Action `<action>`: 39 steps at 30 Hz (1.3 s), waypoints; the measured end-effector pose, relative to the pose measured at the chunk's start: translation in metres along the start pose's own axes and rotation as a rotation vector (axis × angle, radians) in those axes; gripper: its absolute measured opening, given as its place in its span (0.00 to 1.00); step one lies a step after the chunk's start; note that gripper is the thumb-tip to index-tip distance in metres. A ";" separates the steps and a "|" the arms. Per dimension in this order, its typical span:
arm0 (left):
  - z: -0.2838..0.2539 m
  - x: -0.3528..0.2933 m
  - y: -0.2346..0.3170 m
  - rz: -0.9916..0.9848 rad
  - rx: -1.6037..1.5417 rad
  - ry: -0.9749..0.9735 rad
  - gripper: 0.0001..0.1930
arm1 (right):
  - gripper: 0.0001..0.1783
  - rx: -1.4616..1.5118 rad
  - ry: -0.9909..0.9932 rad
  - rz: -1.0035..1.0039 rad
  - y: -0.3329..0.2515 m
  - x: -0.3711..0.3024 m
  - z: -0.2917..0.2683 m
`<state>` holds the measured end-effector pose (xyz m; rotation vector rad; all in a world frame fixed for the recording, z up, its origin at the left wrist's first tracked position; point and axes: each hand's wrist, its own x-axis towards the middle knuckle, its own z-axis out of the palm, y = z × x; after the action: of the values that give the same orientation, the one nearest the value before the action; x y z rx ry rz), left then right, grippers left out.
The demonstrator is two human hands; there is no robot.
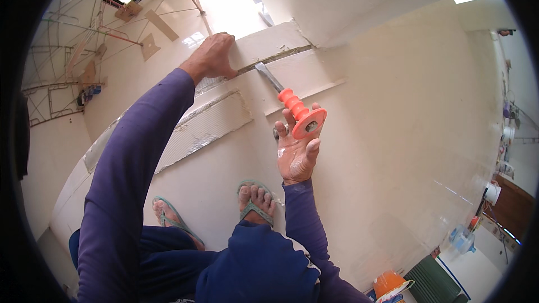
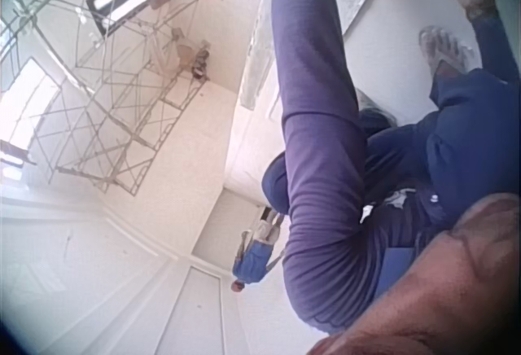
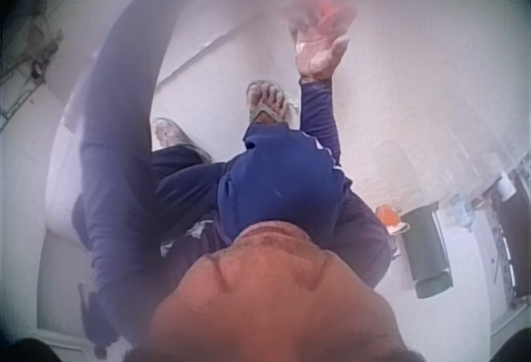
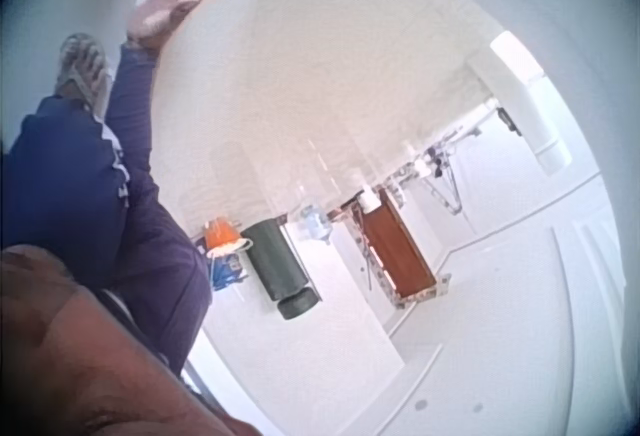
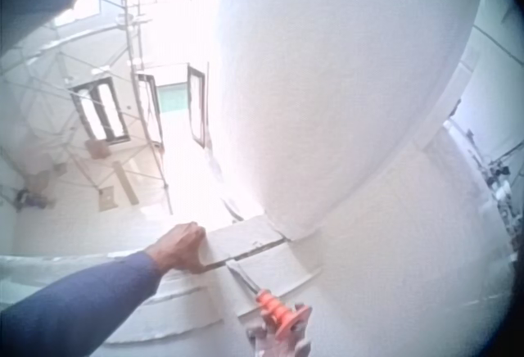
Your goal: The person installs long white moldings onto a wall using a hammer and a red-handled chisel. They repeatedly position the molding, tap it into place with the hammer, and use the chisel to adjust the fit along the wall.
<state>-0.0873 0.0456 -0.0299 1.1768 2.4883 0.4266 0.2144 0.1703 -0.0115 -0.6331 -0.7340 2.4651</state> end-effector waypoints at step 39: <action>-0.024 0.000 0.013 -0.129 0.030 -0.168 0.36 | 0.30 -1.174 -0.024 0.035 -0.040 0.038 0.055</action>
<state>-0.0888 0.0501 -0.0036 1.0112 2.4152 0.2455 0.1679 0.2011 0.0426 -0.9773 -2.1911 1.8480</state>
